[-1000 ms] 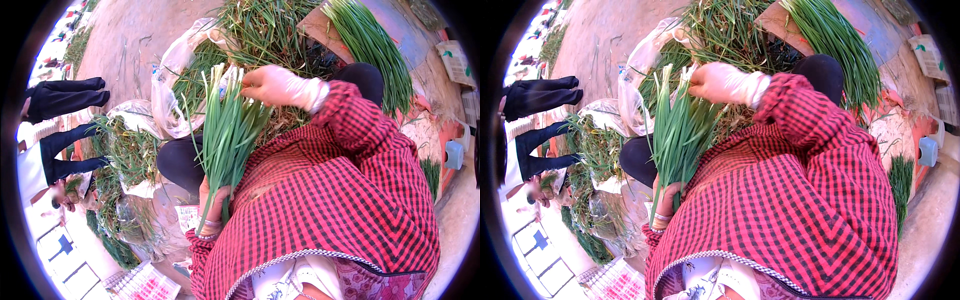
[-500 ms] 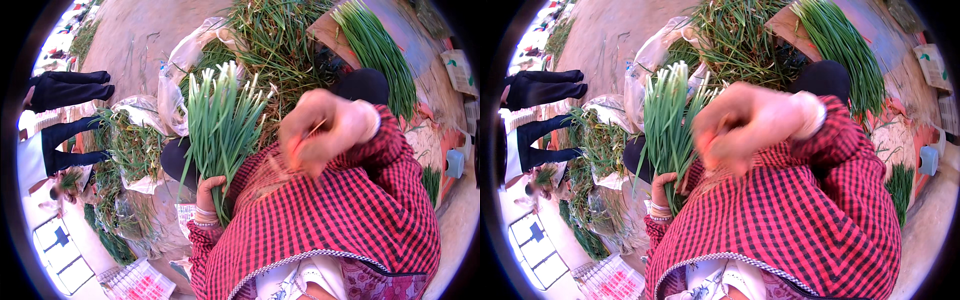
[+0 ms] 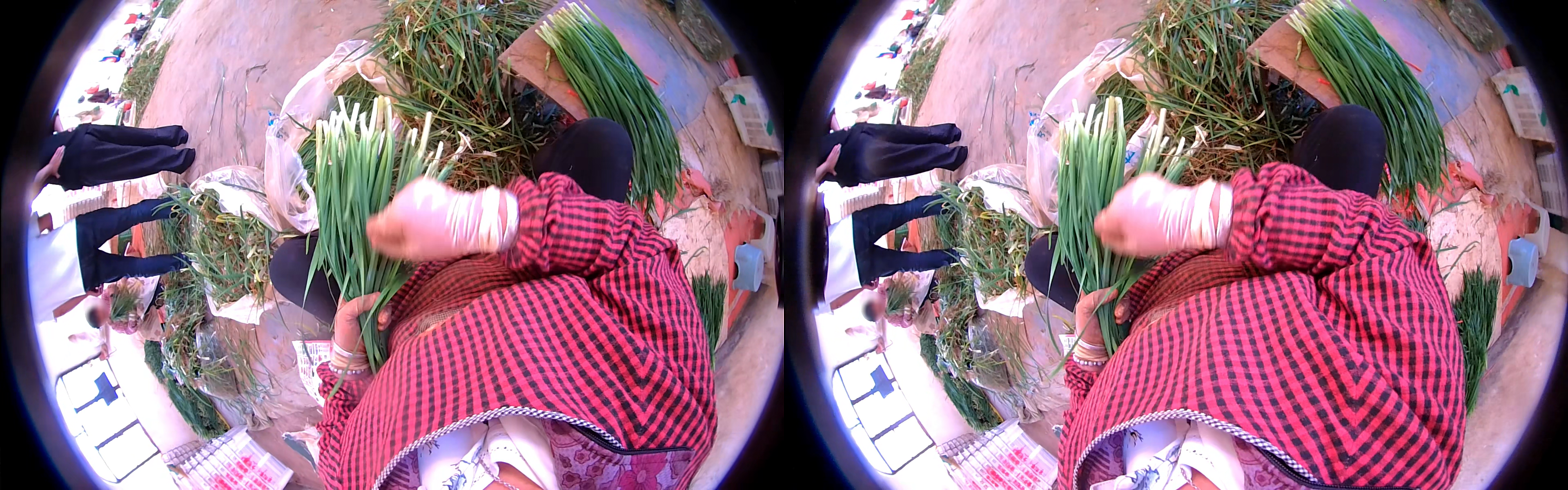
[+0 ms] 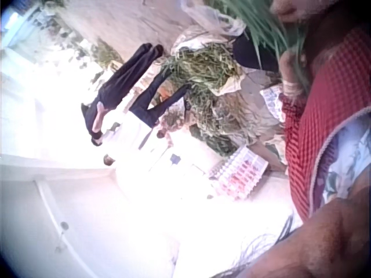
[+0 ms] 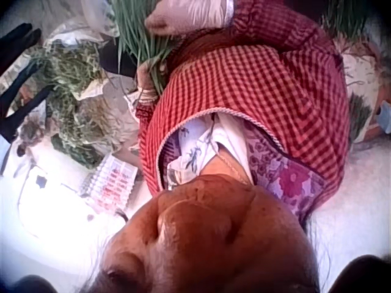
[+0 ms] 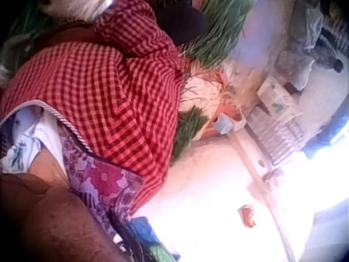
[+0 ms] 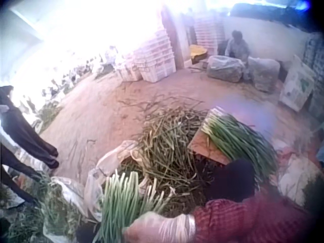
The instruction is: The person sorts and cleans green onions by hand, removing loose leaves and roots before tying them into a bundle with a red tie and placing them with other sorted bundles.
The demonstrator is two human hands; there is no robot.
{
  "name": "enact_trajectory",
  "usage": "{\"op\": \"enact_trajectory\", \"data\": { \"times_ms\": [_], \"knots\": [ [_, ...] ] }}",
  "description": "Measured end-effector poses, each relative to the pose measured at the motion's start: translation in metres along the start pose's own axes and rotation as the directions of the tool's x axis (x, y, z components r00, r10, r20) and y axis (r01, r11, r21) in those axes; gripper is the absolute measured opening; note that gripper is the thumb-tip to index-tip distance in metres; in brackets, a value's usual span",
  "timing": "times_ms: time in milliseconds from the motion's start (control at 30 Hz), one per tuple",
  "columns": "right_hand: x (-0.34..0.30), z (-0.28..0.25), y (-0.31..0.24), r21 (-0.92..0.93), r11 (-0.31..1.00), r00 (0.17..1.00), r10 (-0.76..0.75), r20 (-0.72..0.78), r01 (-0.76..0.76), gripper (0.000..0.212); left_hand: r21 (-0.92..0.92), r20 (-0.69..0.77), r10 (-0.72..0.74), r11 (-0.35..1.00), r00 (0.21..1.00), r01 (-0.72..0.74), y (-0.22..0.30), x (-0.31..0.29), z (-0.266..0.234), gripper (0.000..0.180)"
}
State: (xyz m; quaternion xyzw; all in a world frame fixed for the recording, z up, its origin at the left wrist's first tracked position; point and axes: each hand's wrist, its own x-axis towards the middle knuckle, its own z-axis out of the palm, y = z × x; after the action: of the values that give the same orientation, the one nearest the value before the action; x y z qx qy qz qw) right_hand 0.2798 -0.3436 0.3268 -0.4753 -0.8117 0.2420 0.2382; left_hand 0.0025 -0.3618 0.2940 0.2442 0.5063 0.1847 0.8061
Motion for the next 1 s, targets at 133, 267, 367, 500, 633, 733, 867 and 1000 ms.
{"op": "enact_trajectory", "data": {
  "times_ms": [133, 267, 367, 500, 633, 733, 867, 1000],
  "knots": [
    [-0.03, -0.018, -0.037, 0.692, 0.714, 0.959, -0.26, 0.114, 0.111, 0.022, -0.067, 0.085, 0.016, 0.998, 0.996, -0.011, 0.012, 0.001, 0.019, 0.024],
    [-0.051, -0.079, -0.039, 0.898, 0.424, 0.798, -0.579, 0.169, 0.117, 0.023, -0.139, 0.182, 0.033, 0.99, 0.983, -0.007, 0.008, 0.01, -0.007, 0.036],
    [-0.087, -0.11, -0.02, 0.875, 0.483, 0.912, -0.374, 0.171, 0.034, 0.013, -0.15, 0.221, -0.003, 0.988, 0.975, 0.037, 0.017, 0.019, 0.003, 0.029],
    [-0.085, -0.097, 0.017, -0.132, 0.928, 0.932, 0.359, 0.056, -0.35, 0.041, -0.093, 0.216, 0.007, 0.996, 0.976, 0.013, 0.011, 0.017, -0.011, 0.023],
    [-0.036, -0.086, 0.048, -0.229, 0.97, 0.896, -0.036, -0.443, -0.074, 0.028, 0.035, 0.09, 0.058, 0.998, 0.994, -0.061, 0.015, 0.002, 0.013, 0.028],
    [-0.012, -0.086, 0.08, -0.378, 0.923, 0.885, -0.114, -0.45, -0.073, 0.026, 0.066, 0.108, 0.052, 0.996, 0.993, -0.06, 0.018, -0.006, 0.018, 0.035],
    [-0.012, -0.084, 0.097, -0.154, 0.987, 0.932, -0.093, -0.35, 0.041, 0.027, 0.152, 0.104, 0.056, 0.986, 0.993, -0.072, 0.025, -0.02, 0.036, 0.036],
    [-0.015, -0.099, 0.083, -0.066, 0.993, 0.922, 0.07, -0.38, -0.103, 0.024, 0.188, 0.089, 0.026, 0.981, 0.996, -0.043, 0.028, -0.019, 0.039, 0.038]
  ]
}}
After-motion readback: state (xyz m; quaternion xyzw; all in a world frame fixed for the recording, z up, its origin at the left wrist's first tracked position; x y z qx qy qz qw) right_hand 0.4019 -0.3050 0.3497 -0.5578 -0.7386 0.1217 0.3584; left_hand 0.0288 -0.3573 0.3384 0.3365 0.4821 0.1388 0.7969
